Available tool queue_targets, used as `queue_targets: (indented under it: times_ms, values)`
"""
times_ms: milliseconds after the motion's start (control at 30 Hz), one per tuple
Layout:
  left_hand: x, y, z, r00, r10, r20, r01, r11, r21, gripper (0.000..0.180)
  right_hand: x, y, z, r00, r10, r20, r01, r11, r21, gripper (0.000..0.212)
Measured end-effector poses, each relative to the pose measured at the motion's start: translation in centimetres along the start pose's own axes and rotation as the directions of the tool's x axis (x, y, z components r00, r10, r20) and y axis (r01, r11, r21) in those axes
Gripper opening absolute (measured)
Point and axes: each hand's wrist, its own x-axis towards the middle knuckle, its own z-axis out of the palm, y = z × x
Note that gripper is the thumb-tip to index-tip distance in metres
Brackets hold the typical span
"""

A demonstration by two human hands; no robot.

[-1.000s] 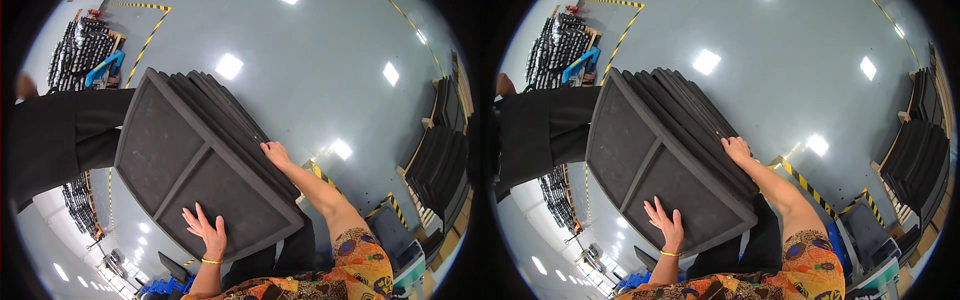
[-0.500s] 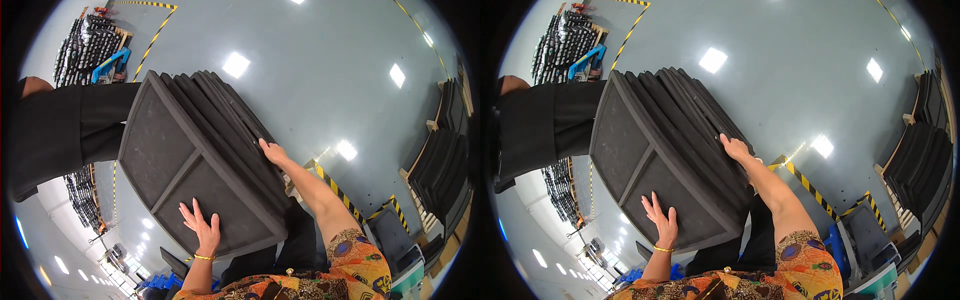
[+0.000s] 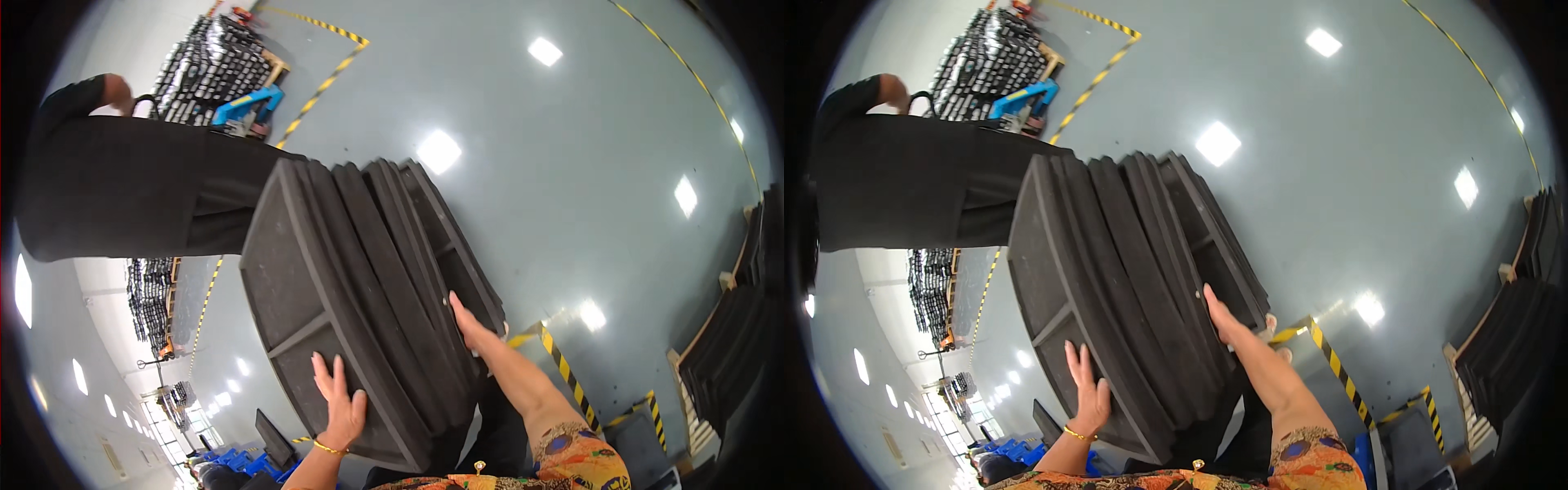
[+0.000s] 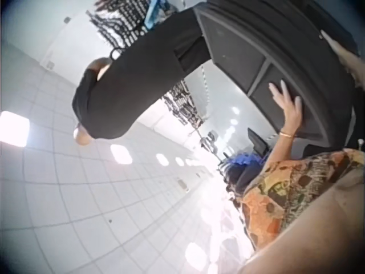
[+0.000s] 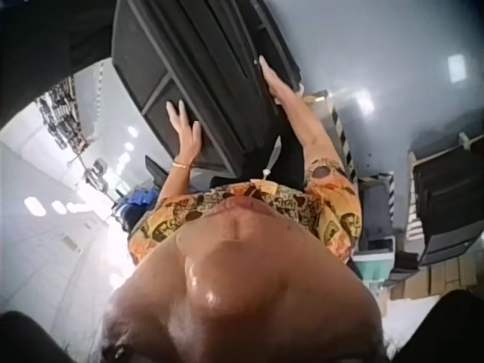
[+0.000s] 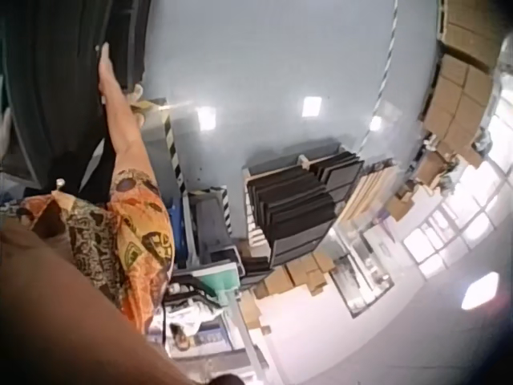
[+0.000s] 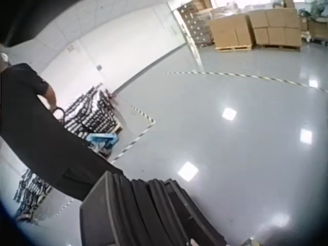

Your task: Picking up components from a workstation, placing them onto trays, and using an air duster gun to clean them.

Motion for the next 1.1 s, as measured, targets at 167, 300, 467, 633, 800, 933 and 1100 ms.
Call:
queue_targets:
  times_ms: [167, 300, 467, 633, 800, 933, 1100]
  values:
    - [-1.0, -0.2, -2.0, 0.998, 0.057, -0.022, -0.057, 0.998, 0.012, 0.065, -3.0, 0.4, 3.6, 0.997, -0.006, 0.076, 0.015, 0.993, -0.116, 0.091]
    - [-0.3, 2.8, -5.7, 0.991, 0.127, -0.044, -0.130, 0.988, -0.079, 0.062, -6.2, -1.1, 5.8, 0.988, -0.122, 0.091, 0.130, 0.987, -0.092, 0.084]
    - [-0.2, 12.8, -11.7, 0.963, 0.265, 0.044, -0.267, 0.963, 0.041, 0.057, -16.8, -3.7, 6.7, 0.973, -0.228, 0.035, 0.229, 0.973, -0.030, 0.082]
    - [-0.7, 27.0, -15.7, 0.870, 0.474, 0.138, -0.494, 0.834, 0.248, 0.053, -28.1, -6.2, 3.9, 0.880, -0.474, 0.046, 0.450, 0.859, 0.245, 0.079]
    - [-2.5, 41.8, -12.7, 0.553, 0.795, 0.250, -0.832, 0.542, 0.117, 0.060, -43.4, -8.0, -6.0, 0.645, -0.744, -0.175, 0.728, 0.528, 0.437, 0.075]
    - [-6.1, 55.0, -8.6, 0.177, 0.934, 0.311, -0.984, 0.175, 0.034, 0.058, -53.6, -6.6, -15.8, 0.413, -0.844, -0.341, 0.837, 0.203, 0.509, 0.074]
    - [-14.2, 72.3, -0.4, -0.323, 0.890, 0.323, -0.945, -0.282, -0.167, 0.057, -64.7, -1.0, -29.7, 0.074, -0.723, -0.687, 0.840, -0.326, 0.434, 0.077]
